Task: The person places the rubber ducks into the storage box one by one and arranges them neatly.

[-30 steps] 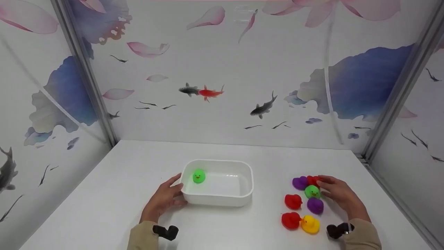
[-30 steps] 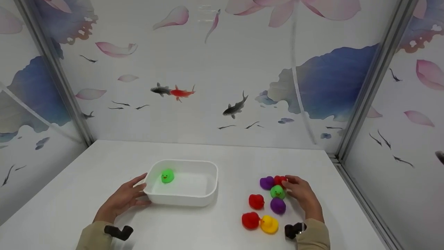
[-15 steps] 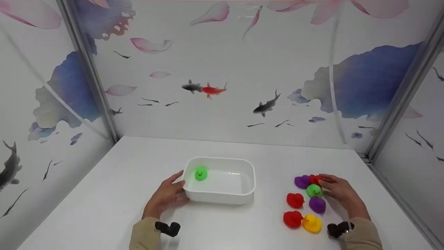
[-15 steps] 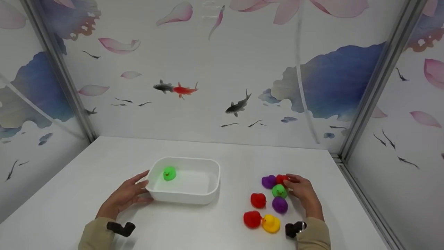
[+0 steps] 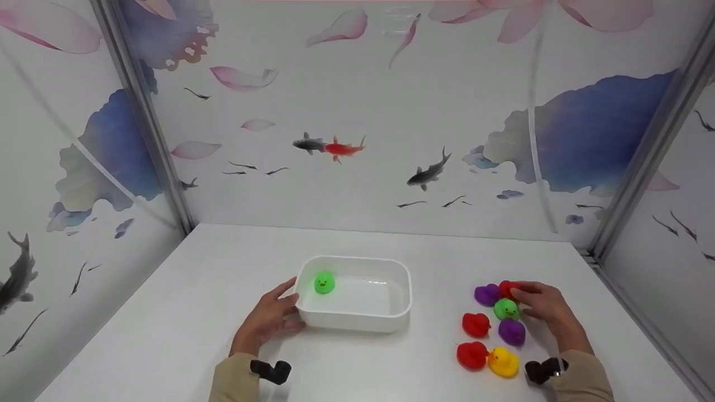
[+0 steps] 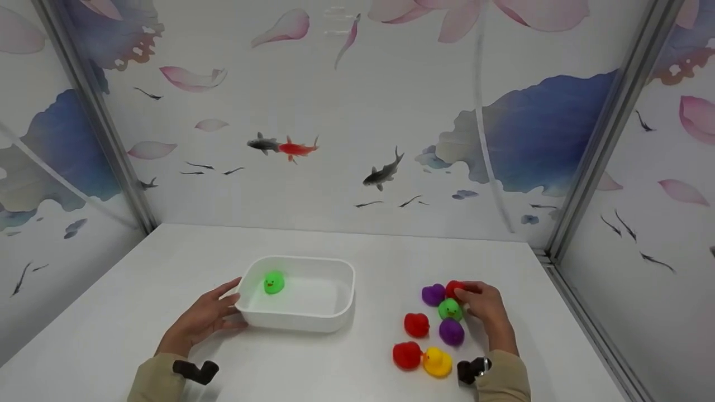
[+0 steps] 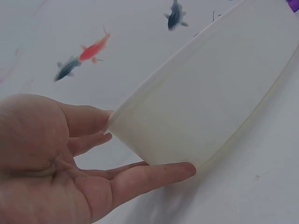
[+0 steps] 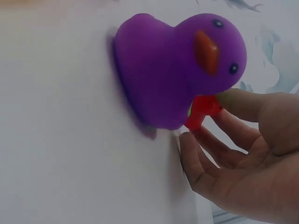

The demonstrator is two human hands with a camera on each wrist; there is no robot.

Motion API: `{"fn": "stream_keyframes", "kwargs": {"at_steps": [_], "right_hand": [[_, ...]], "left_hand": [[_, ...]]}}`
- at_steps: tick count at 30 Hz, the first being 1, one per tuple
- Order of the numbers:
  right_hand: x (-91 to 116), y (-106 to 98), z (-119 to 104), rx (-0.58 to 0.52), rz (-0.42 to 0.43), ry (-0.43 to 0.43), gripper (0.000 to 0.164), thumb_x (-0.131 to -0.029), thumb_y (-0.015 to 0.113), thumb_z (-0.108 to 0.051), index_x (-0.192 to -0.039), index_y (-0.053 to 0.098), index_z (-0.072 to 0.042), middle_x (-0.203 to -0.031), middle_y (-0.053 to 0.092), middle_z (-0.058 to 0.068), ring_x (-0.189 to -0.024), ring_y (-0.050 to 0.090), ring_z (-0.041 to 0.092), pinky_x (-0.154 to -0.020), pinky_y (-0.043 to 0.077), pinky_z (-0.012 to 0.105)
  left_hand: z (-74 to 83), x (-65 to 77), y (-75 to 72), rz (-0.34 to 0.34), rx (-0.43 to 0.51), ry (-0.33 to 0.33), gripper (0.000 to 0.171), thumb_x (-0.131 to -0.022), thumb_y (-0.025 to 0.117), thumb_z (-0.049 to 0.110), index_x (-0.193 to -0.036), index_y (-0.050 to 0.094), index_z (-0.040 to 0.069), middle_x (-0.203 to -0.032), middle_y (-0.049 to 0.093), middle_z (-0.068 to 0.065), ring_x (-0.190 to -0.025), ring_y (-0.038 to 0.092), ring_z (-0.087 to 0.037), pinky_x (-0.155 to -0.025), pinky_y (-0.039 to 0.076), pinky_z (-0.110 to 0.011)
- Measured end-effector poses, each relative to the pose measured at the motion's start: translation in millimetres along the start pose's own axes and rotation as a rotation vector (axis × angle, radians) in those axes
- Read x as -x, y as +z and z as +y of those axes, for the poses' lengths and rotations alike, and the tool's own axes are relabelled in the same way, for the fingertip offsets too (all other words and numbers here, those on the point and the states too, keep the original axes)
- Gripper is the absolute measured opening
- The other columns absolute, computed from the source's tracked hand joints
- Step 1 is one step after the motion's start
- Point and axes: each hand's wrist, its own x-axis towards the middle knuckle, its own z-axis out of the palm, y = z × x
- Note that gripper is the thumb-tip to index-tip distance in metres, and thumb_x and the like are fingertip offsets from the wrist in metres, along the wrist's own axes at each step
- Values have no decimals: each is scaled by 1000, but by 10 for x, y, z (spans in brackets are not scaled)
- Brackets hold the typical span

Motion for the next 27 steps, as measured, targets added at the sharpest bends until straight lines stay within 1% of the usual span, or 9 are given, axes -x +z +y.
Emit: {"fn": "stream_keyframes", "kwargs": {"at_steps": [4,7,10,14,20,24,27], "right_hand": [[20,-5,-35,-9,33,19,81,-97,61,-48,-152,31,3,-153,35,30,-132,41,43,-118,40,53],[39,-4,-86,-16,58,4,81,-97,60,-49,-152,30,4,-153,35,30,-134,40,44,-118,40,52],[67,8,-145,-22,73,-30,82,-97,60,-50,-151,31,5,-153,35,31,-135,40,44,-117,40,52],[118,29,-230,-22,73,-64,83,-97,60,-50,-151,29,5,-152,36,30,-135,41,43,-117,40,51],[194,75,-374,-46,66,-65,85,-97,59,-51,-153,25,5,-153,35,30,-137,41,44,-118,39,51],[230,132,-479,-41,58,-91,81,-100,55,-50,-153,25,3,-153,35,30,-137,41,44,-117,40,50],[248,195,-556,-44,45,-122,75,-101,54,-48,-154,29,-1,-154,37,28,-138,43,43,-116,41,48]], "left_hand": [[-23,-2,-7,-5,2,1,57,-105,50,18,-158,30,15,-153,43,-27,-133,53,-43,-95,58,-50],[-31,-12,-12,2,-1,-2,56,-105,49,18,-158,31,14,-153,43,-27,-133,53,-44,-94,59,-51],[-34,-26,-13,7,-9,-3,56,-105,49,18,-158,30,13,-153,43,-28,-133,53,-45,-93,59,-51],[-31,-24,-7,1,-14,-2,56,-106,49,18,-158,30,14,-152,44,-28,-133,53,-44,-95,58,-51],[-18,7,-3,-2,-19,4,57,-105,50,20,-158,30,13,-151,45,-27,-133,53,-44,-96,58,-51],[-7,5,-8,-1,-10,4,57,-105,50,19,-159,29,13,-152,43,-28,-134,51,-46,-96,57,-52],[2,-2,-11,-2,2,0,57,-105,49,18,-158,29,13,-153,42,-29,-135,51,-46,-96,57,-52]]}}
